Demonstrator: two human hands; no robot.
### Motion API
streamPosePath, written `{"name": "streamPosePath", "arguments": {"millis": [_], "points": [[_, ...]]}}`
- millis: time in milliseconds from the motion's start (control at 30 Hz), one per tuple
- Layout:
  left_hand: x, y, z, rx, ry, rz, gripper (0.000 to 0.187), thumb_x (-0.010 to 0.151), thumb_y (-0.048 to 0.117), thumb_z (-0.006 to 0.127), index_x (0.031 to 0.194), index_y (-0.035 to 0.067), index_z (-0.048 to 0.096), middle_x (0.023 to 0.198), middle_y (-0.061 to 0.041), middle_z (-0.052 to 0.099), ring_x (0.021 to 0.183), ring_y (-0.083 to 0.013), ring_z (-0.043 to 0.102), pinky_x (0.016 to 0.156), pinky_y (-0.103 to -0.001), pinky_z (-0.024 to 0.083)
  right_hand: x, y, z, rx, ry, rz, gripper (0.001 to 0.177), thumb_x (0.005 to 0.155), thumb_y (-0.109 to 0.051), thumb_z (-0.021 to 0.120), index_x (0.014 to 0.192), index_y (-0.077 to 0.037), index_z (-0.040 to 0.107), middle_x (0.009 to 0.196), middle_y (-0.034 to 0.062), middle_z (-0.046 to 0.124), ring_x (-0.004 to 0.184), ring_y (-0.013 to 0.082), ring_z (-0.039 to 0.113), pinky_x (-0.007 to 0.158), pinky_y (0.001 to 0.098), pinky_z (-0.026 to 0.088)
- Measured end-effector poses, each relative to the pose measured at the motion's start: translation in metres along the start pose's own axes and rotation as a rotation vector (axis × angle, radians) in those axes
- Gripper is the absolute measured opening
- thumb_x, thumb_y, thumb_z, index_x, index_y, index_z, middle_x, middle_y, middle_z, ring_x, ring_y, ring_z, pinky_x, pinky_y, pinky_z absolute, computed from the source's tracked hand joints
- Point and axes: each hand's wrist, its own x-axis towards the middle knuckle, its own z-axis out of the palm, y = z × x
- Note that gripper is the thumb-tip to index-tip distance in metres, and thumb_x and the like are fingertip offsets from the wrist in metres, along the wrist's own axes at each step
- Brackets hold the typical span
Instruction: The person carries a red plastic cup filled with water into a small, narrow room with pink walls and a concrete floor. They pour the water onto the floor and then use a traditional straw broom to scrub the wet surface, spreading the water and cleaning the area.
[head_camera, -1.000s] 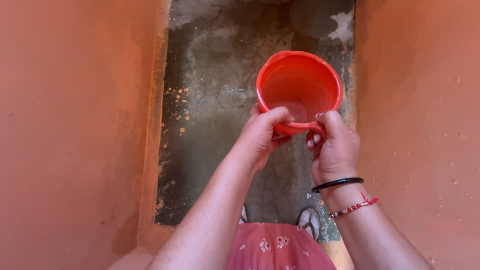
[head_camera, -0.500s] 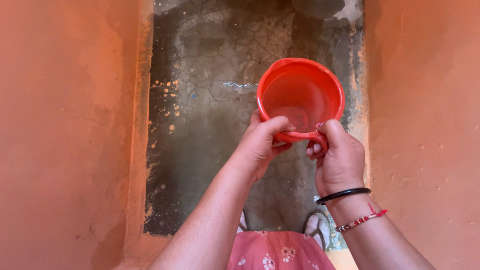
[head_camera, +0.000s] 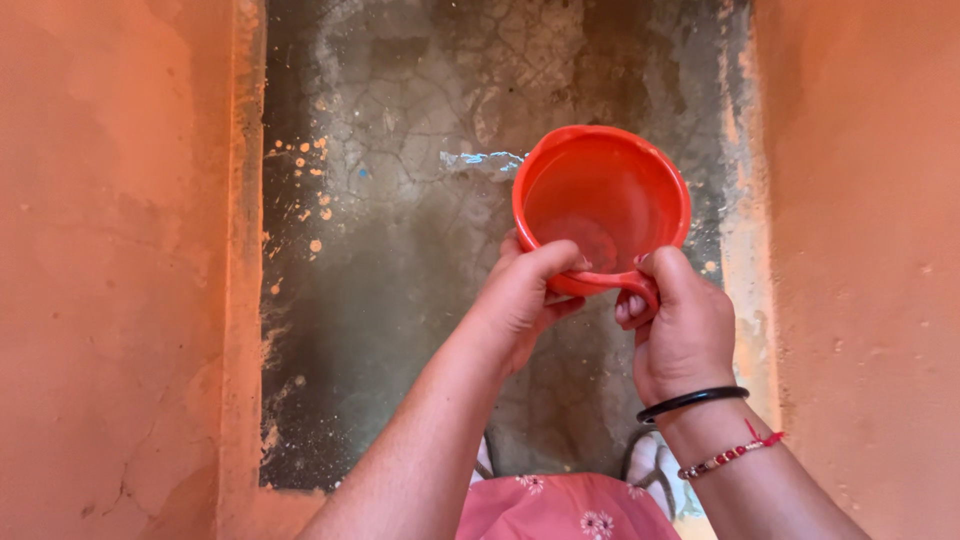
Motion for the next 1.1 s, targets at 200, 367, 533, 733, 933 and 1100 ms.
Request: {"name": "streamPosePath", "arguments": {"millis": [200,367,533,733,933,1100], "points": [[0.017,-0.031,-0.011,0.000,0.010,-0.038,0.064,0.072,0.022,0.064,0.131,0.015,0.041,0.104,-0.006,0.069,0.098,-0.0196,0.072,0.085,-0.044,0.052,0.015,0.038,-0.018,0.026,0.019,0.029,0.016,0.089,-0.012,0.061,0.077,-0.002,0.063,0.063,0.0064,0.057,0.053,0.0179,0.051,0.052,0.0328,0.042],[0.032,-0.056,-0.017,0.050,0.037,-0.058,0.065,0.071,0.021,0.065,0.132,0.017,0.043,0.110,-0.004,0.067,0.099,-0.0182,0.067,0.086,-0.044,0.053,0.027,0.069,-0.036,0.068,0.035,0.049,0.019,0.090,-0.011,0.061,0.073,-0.003,0.058,0.062,0.0058,0.054,0.054,0.0175,0.051,0.052,0.0330,0.042],[0.050,-0.079,-0.019,0.086,0.052,-0.109,0.067,0.072,0.024,0.066,0.134,0.015,0.042,0.111,-0.007,0.068,0.100,-0.0188,0.067,0.087,-0.043,0.054,0.041,0.089,-0.052,0.065,0.089,0.085,0.019,0.089,-0.013,0.061,0.074,-0.003,0.060,0.062,0.0051,0.054,0.053,0.0169,0.049,0.052,0.0324,0.041],[0.070,-0.097,-0.015,0.158,0.054,-0.145,0.071,0.070,0.026,0.068,0.134,0.013,0.042,0.113,-0.008,0.067,0.099,-0.0191,0.067,0.085,-0.042,0.054,0.057,0.107,-0.068,0.096,0.157,0.104,0.020,0.089,-0.015,0.063,0.073,-0.004,0.058,0.060,0.0032,0.052,0.052,0.0154,0.048,0.050,0.0319,0.039],[0.093,-0.105,0.004,0.276,0.064,-0.182,0.076,0.068,0.032,0.071,0.134,0.011,0.039,0.114,-0.011,0.067,0.098,-0.0214,0.068,0.082,-0.039,0.054,0.075,0.107,-0.080,0.141,0.229,0.147,0.020,0.088,-0.018,0.062,0.073,-0.007,0.055,0.058,0.0025,0.049,0.050,0.0156,0.046,0.049,0.0325,0.037],[0.121,-0.101,0.034,0.414,0.064,-0.260,0.083,0.074,0.046,0.072,0.138,0.007,0.038,0.120,-0.010,0.065,0.101,-0.0224,0.069,0.083,-0.039,0.054,0.100,0.088,-0.089,0.191,0.285,0.241,0.022,0.087,-0.024,0.060,0.071,-0.012,0.049,0.055,-0.0004,0.039,0.048,0.0152,0.040,0.047,0.0320,0.032]]}}
